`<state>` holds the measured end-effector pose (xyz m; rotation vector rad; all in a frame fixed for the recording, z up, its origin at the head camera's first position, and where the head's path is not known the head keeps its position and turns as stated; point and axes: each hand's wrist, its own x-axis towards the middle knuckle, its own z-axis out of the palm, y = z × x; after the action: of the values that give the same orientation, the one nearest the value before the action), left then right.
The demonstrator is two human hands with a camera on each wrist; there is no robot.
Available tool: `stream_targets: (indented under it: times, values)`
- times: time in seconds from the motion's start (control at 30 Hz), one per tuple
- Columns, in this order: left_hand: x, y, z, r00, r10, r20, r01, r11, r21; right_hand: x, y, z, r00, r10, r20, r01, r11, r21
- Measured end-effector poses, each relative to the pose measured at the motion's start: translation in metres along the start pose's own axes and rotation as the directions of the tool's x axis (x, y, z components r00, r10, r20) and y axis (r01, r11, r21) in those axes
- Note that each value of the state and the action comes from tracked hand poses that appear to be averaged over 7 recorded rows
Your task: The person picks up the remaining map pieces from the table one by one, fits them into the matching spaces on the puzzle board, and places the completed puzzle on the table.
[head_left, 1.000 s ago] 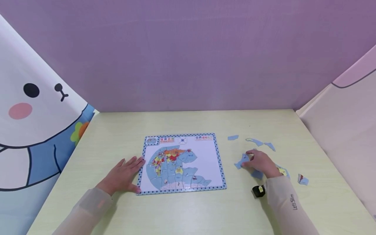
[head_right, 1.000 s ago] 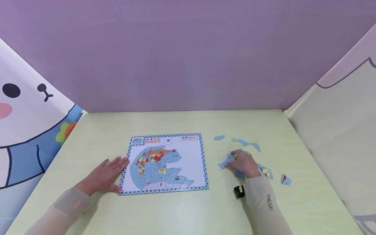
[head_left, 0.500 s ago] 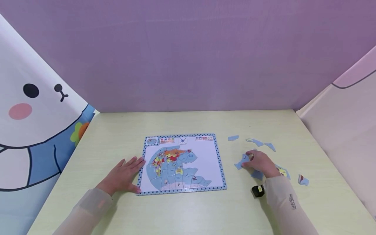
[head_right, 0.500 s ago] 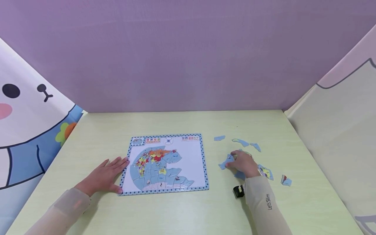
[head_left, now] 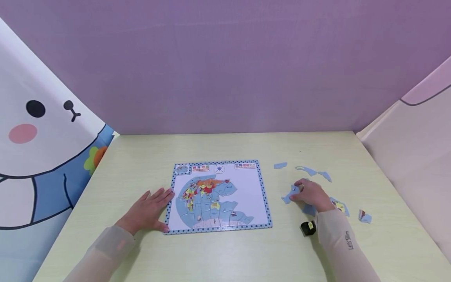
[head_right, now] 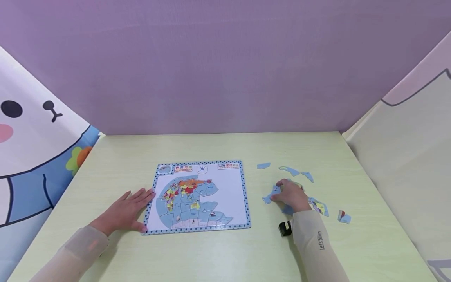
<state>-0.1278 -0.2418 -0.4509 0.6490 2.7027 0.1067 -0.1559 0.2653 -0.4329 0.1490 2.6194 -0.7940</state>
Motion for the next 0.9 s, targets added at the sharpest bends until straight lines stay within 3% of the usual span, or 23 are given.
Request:
stream_targets:
  times: [0.4,0.73,0.9]
  values:
    - [0.001,-0.001,0.0002,1.0,-0.006,0.013,0.006,1.0,-0.02,0.0021,0.0008,0.0022,1.0,0.03,0.003,-0.03,0.999,-0.022]
    - [0.0016,-0.0016,0.0013,1.0,-0.012,0.022,0.013,1.0,-0.012,-0.0014,-0.0015,0.0002,1.0,0.004,0.002,-0.004,1.0,-0.004]
    - [0.0022,-0.0021,0.0025,1.0,-0.018,0.019,0.019,1.0,-0.022,-0.0025,0.0032,-0.0018,0.999,-0.047,0.001,0.047,0.999,0.004]
